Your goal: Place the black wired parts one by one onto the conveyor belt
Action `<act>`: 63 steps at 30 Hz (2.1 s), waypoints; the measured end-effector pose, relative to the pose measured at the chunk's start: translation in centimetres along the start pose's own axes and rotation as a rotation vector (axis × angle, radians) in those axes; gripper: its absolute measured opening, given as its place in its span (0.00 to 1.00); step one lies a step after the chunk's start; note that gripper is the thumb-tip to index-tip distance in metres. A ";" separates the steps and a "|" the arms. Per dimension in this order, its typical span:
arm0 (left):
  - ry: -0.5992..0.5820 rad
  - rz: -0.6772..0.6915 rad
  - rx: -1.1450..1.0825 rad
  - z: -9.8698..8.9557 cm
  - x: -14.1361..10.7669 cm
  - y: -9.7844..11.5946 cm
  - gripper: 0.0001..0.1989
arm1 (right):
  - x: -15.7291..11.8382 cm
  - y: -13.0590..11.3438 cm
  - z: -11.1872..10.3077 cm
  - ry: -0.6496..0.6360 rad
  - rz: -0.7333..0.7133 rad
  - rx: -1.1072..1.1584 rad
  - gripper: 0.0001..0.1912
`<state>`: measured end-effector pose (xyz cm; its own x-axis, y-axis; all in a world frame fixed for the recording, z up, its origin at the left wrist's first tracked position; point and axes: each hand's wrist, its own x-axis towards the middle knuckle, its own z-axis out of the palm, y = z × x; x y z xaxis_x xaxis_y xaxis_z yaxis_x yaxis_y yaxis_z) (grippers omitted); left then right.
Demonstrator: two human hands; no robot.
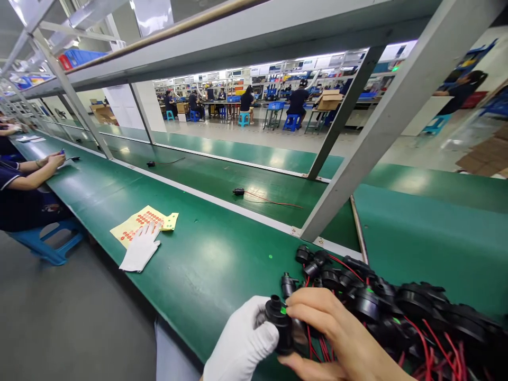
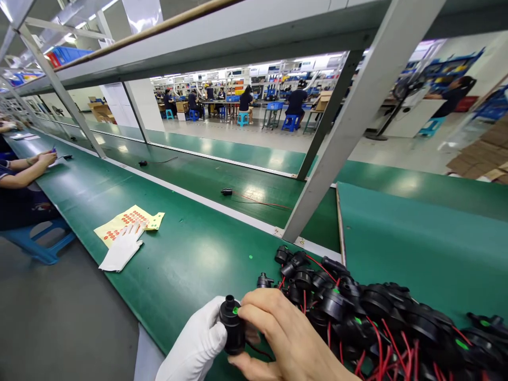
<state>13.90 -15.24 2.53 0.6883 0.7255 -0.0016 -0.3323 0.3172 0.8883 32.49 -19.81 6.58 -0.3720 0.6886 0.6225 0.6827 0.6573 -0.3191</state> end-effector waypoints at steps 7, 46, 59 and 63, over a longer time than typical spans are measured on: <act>0.070 -0.073 0.009 0.7 0.3 -0.9 0.22 | 0.6 -0.1 -0.1 -0.023 -0.005 0.043 0.19; 0.287 0.384 0.692 1.4 -0.7 -0.6 0.16 | -1.2 0.2 -0.4 -0.062 0.319 0.329 0.30; 0.427 0.801 1.187 0.9 -1.3 -0.7 0.45 | -1.9 1.8 0.2 -0.095 0.718 0.899 0.18; 0.339 0.737 1.251 0.9 -1.5 -0.7 0.38 | -1.5 1.9 0.9 -0.098 0.830 1.049 0.27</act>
<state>13.69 -17.09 2.35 0.3785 0.6450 0.6638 0.3452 -0.7638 0.5454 33.80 -19.33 4.36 -0.1587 0.9855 -0.0607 -0.0583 -0.0707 -0.9958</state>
